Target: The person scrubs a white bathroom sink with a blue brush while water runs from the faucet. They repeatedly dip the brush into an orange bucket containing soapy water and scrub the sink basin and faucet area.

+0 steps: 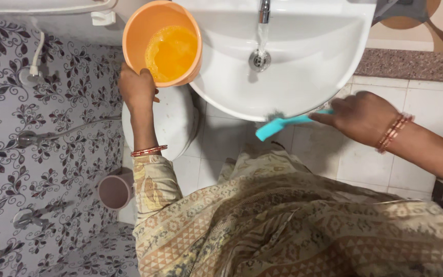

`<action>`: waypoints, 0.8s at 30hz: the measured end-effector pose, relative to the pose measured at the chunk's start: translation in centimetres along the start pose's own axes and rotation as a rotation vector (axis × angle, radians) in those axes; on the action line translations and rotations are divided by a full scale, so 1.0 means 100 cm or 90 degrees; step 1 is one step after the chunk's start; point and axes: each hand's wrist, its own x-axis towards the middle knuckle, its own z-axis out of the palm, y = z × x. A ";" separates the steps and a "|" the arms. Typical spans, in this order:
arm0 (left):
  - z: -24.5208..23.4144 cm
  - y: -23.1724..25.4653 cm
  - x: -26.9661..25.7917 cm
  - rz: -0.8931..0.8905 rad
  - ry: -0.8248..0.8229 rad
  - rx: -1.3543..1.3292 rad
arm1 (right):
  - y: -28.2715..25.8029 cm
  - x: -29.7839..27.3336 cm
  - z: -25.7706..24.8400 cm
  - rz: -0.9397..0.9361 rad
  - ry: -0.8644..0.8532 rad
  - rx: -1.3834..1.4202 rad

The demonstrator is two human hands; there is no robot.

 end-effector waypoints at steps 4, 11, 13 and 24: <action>0.004 0.004 -0.001 0.006 -0.031 -0.035 | -0.029 0.088 -0.013 -0.059 0.178 0.127; -0.035 -0.013 0.002 -0.023 -0.069 -0.191 | -0.011 0.084 0.003 -0.051 0.087 0.119; -0.050 -0.021 0.006 -0.019 -0.055 -0.203 | -0.007 0.086 0.013 -0.056 0.103 0.139; -0.105 -0.035 -0.003 -0.016 0.029 -0.250 | -0.014 0.282 -0.010 0.025 0.362 0.189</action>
